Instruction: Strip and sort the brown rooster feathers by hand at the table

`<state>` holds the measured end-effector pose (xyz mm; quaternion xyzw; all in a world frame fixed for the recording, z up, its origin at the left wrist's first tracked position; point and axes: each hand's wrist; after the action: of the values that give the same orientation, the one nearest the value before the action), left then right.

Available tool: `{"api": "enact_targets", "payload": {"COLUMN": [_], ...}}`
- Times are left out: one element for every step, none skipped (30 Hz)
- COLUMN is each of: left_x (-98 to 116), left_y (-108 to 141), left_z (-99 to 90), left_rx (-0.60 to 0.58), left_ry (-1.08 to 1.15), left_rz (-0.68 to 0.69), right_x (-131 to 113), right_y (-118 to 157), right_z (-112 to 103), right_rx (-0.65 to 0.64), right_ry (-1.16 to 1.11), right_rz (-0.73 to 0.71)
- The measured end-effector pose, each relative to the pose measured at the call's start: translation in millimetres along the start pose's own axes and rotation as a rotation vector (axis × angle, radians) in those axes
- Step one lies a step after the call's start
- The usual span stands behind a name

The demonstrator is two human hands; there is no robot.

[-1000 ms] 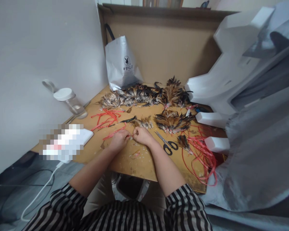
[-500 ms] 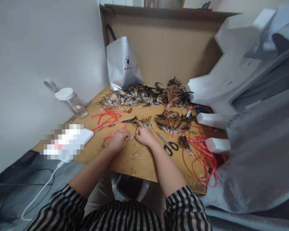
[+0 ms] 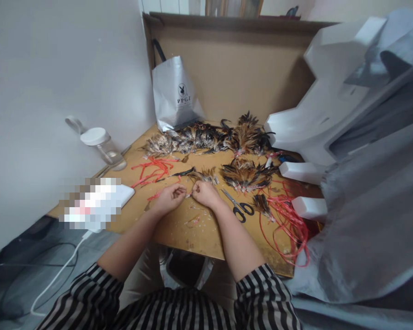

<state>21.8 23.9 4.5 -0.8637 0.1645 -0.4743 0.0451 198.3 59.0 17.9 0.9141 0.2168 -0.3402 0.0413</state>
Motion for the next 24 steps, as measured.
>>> {"api": "enact_targets", "payload": {"left_x": [-0.4, -0.8, -1.1, -1.2, -0.9, -0.2, 1.1, 2.8, 4.8, 7.1, 9.4, 11.6, 13.9, 16.1, 18.2, 20.3, 22.2, 24.0, 25.7, 27.1, 28.2, 28.9, 29.1, 28.7], "left_y": [-0.1, -0.3, -0.7, -1.5, -2.8, -4.4, -6.4, -8.8, -11.3, -13.9, -16.6, -19.2, -21.7, -24.3, -26.8, -29.3, -32.0, -34.8, -37.7, -40.7, -43.7, -46.7, -49.5, -52.0], "left_z": [1.3, 3.0, 4.8, 6.5, 7.8, 8.7, 9.0, 8.5, 7.4, 6.0, 4.4, 3.0, 2.1, 2.0, 2.8, 4.4, 6.7, 9.6, 12.7, 15.9, 18.8, 21.5, 23.8, 25.8], "left_rx": [0.006, 0.008, 0.012, 0.014, 0.027, 0.049, 0.074, 0.103, 0.13, 0.149, 0.163, 0.175, 0.183, 0.187, 0.188, 0.185, 0.181, 0.173, 0.16, 0.146, 0.126, 0.111, 0.1, 0.092], "left_ry": [0.043, 0.063, 0.068, 0.069, 0.081, 0.115, 0.177, 0.268, 0.375, 0.491, 0.599, 0.695, 0.777, 0.84, 0.889, 0.925, 0.951, 0.972, 0.987, 0.997, 1.001, 0.993, 0.973, 0.944], "left_rz": [-0.006, -0.012, -0.021, -0.032, -0.043, -0.055, -0.076, -0.113, -0.159, -0.215, -0.267, -0.304, -0.334, -0.351, -0.361, -0.366, -0.366, -0.364, -0.362, -0.36, -0.356, -0.352, -0.346, -0.337], "right_x": [-0.6, -1.4, -2.4, -3.3, -4.3, -5.2, -6.0, -6.5, -6.7, -6.7, -6.5, -6.2, -6.1, -6.2, -6.6, -7.3, -8.2, -9.2, -10.1, -10.8, -11.1, -11.0, -10.6, -9.9], "right_y": [0.1, 0.2, 0.2, 0.1, -0.2, -0.5, -1.0, -1.5, -2.1, -2.8, -3.4, -4.0, -4.6, -5.1, -5.5, -5.9, -6.2, -6.6, -6.9, -7.2, -7.6, -7.9, -8.2, -8.5], "right_z": [0.7, 1.6, 2.4, 3.0, 3.0, 2.3, 0.7, -1.9, -5.2, -9.0, -12.8, -16.2, -18.9, -20.5, -21.1, -20.7, -19.6, -18.3, -17.0, -16.1, -15.7, -15.7, -16.2, -16.9], "right_rx": [0.003, 0.005, 0.007, 0.013, 0.03, 0.066, 0.126, 0.21, 0.313, 0.419, 0.508, 0.567, 0.59, 0.572, 0.526, 0.464, 0.403, 0.351, 0.315, 0.299, 0.3, 0.311, 0.317, 0.323], "right_ry": [-0.014, -0.032, -0.054, -0.082, -0.119, -0.165, -0.221, -0.289, -0.363, -0.441, -0.519, -0.592, -0.663, -0.73, -0.794, -0.852, -0.899, -0.934, -0.957, -0.969, -0.972, -0.964, -0.932, -0.892], "right_rz": [0.0, -0.002, -0.005, -0.011, -0.016, -0.017, -0.016, -0.013, -0.006, 0.004, 0.019, 0.041, 0.067, 0.095, 0.117, 0.133, 0.139, 0.139, 0.139, 0.139, 0.141, 0.143, 0.143, 0.143]}}
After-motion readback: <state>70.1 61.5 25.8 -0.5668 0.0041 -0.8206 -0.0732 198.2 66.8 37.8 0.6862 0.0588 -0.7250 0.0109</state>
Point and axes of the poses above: each hand's wrist, its own y-axis away from the middle knuckle, its own z-axis out of the palm, x = y × z, and after that the axes turned 4 degrees about -x, right-handed
